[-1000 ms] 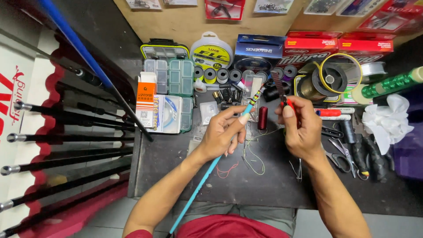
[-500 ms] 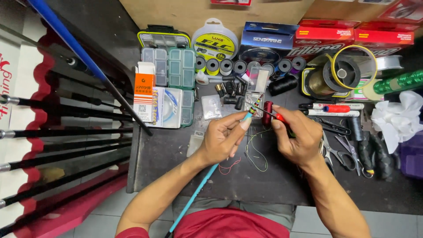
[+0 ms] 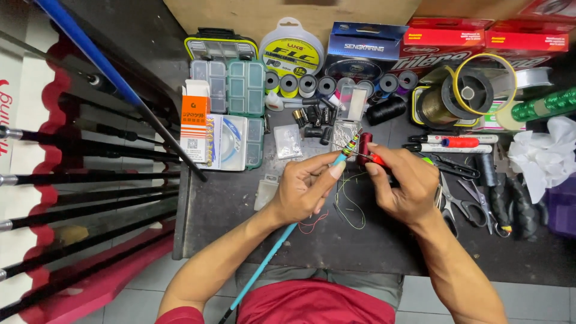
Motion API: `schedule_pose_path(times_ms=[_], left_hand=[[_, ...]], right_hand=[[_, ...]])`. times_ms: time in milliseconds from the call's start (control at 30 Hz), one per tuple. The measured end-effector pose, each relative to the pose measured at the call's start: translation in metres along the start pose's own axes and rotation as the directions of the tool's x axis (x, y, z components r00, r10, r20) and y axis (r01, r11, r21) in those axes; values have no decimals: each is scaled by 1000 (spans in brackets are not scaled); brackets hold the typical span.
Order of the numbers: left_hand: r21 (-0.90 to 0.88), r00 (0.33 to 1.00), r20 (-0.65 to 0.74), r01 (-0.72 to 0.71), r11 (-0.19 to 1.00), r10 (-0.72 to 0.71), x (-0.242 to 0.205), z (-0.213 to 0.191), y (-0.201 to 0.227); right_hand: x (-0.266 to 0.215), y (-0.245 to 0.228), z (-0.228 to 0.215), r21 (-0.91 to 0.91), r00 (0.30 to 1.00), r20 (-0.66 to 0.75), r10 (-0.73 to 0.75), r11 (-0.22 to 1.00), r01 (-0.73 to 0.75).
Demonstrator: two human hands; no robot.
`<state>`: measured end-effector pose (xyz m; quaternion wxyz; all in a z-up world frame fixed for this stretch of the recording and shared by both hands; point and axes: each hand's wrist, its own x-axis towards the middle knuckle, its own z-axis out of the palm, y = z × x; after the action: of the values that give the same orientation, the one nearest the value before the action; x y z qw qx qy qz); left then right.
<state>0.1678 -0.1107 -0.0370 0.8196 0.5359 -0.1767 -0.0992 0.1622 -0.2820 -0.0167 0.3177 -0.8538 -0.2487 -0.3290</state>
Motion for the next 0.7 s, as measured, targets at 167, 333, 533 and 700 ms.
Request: schedule_pose_path(times_ms=[167,333,533,700], left_hand=[[1,1000,5,1,1000,-1,0,0,-1],[-2,1000,9,0,1000,0,0,1,-1],[-2,1000,5,-17,1000,17,0,1,-1],[-6,1000,5,-21,1000,21,0,1,-2]], right_hand=[[0,-1,0,1,1000,-8,7,1000,-7],[2,-1,-1,9,1000,-10,3,1000,-3],[0,0,1,6,1000,-11,2,1000,-2],[1,0,1,-3,1000,-2,2,1000,-2]])
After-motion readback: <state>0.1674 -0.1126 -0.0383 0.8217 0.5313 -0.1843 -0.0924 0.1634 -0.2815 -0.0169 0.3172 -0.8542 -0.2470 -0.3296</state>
